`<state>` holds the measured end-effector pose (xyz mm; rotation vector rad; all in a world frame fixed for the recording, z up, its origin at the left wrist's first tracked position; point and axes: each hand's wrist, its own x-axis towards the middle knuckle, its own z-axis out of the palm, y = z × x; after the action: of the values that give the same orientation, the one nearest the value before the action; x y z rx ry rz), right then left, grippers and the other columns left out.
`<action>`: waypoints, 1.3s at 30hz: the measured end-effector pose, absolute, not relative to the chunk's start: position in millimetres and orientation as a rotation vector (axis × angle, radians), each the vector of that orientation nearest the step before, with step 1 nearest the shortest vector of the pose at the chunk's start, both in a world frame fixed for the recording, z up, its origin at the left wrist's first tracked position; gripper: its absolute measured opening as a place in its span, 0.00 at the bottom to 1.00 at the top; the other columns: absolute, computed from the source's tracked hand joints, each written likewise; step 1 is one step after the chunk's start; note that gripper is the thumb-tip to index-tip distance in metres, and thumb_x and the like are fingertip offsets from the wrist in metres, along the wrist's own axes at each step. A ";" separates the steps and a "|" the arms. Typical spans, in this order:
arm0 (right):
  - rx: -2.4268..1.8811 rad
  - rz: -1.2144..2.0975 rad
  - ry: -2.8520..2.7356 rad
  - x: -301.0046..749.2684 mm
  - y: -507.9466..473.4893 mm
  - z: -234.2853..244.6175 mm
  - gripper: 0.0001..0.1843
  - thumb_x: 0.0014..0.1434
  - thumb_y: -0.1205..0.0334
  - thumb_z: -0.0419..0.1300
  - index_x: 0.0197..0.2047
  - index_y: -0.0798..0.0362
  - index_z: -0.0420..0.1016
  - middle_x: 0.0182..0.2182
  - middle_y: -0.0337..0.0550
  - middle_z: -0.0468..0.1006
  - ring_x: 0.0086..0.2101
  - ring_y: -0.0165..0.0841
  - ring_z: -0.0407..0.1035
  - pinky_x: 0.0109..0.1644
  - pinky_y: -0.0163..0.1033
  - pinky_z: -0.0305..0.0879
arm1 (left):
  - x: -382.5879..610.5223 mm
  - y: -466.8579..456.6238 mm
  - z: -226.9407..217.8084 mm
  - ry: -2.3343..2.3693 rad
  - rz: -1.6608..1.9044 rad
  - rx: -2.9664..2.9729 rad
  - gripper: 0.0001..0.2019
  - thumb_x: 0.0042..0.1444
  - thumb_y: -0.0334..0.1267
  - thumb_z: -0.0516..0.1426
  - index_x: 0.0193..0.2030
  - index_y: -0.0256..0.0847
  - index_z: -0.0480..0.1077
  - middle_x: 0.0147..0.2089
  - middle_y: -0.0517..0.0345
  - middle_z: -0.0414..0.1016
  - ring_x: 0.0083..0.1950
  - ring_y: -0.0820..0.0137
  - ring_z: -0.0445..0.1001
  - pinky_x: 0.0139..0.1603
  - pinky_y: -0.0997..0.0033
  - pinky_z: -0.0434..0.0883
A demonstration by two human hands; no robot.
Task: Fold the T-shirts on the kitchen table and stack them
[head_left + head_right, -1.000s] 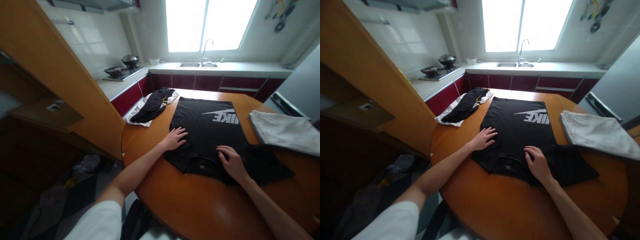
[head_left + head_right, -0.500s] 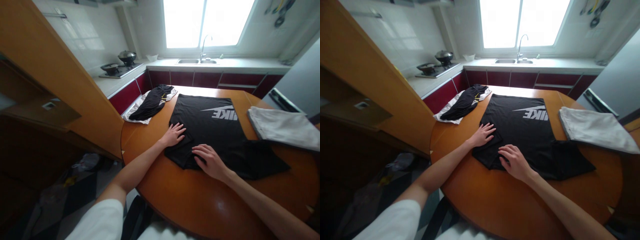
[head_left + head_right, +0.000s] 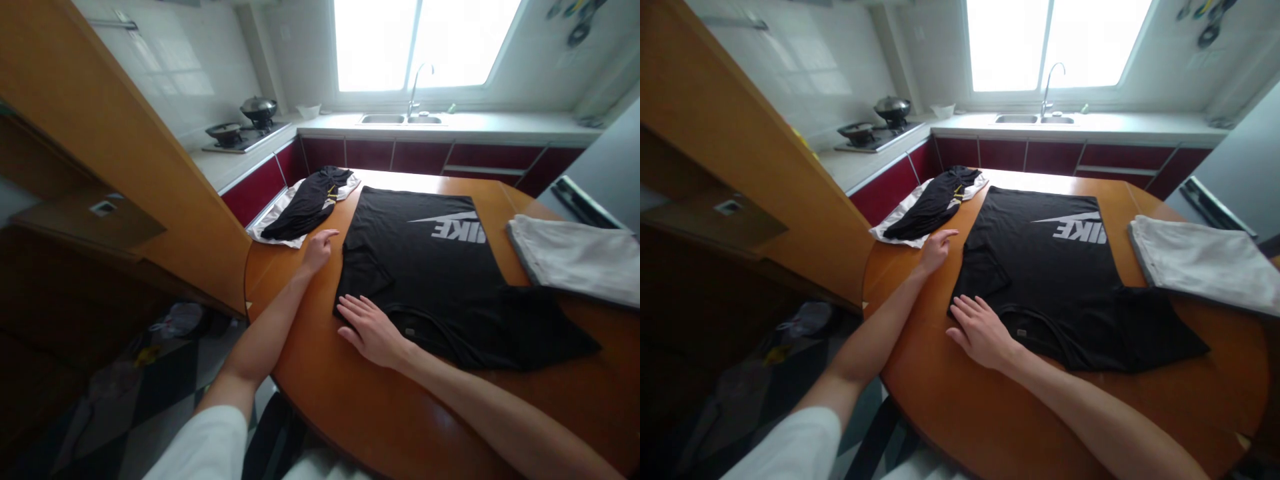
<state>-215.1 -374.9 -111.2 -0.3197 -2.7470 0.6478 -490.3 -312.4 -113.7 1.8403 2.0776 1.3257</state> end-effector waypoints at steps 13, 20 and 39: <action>-0.550 0.423 -2.729 -219.7 -365.7 -126.9 0.28 0.73 0.51 0.50 0.67 0.59 0.69 0.70 0.57 0.62 0.70 0.45 0.53 0.73 0.56 0.49 | -437.9 -317.7 -122.5 1.768 0.940 2.225 0.21 0.69 0.32 0.48 0.64 0.40 0.72 0.67 0.51 0.71 0.72 0.63 0.65 0.72 0.55 0.63; -0.555 0.443 -2.706 -221.0 -364.7 -125.9 0.27 0.72 0.51 0.51 0.66 0.59 0.71 0.68 0.57 0.64 0.69 0.45 0.54 0.73 0.55 0.49 | -423.6 -321.1 -129.0 1.996 0.317 2.219 0.27 0.71 0.51 0.50 0.75 0.53 0.56 0.79 0.55 0.46 0.79 0.52 0.42 0.74 0.30 0.40; -0.249 0.530 -2.704 -218.7 -383.3 -118.9 0.21 0.72 0.53 0.52 0.59 0.56 0.75 0.59 0.52 0.76 0.62 0.43 0.63 0.71 0.54 0.55 | -432.1 -321.7 -125.0 1.947 0.401 2.171 0.28 0.71 0.55 0.49 0.74 0.52 0.58 0.79 0.54 0.47 0.80 0.54 0.40 0.73 0.30 0.41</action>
<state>-218.7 -383.3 -118.9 -0.2492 -2.7043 0.5302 -432.1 -321.7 -125.0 2.1710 1.9472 0.4011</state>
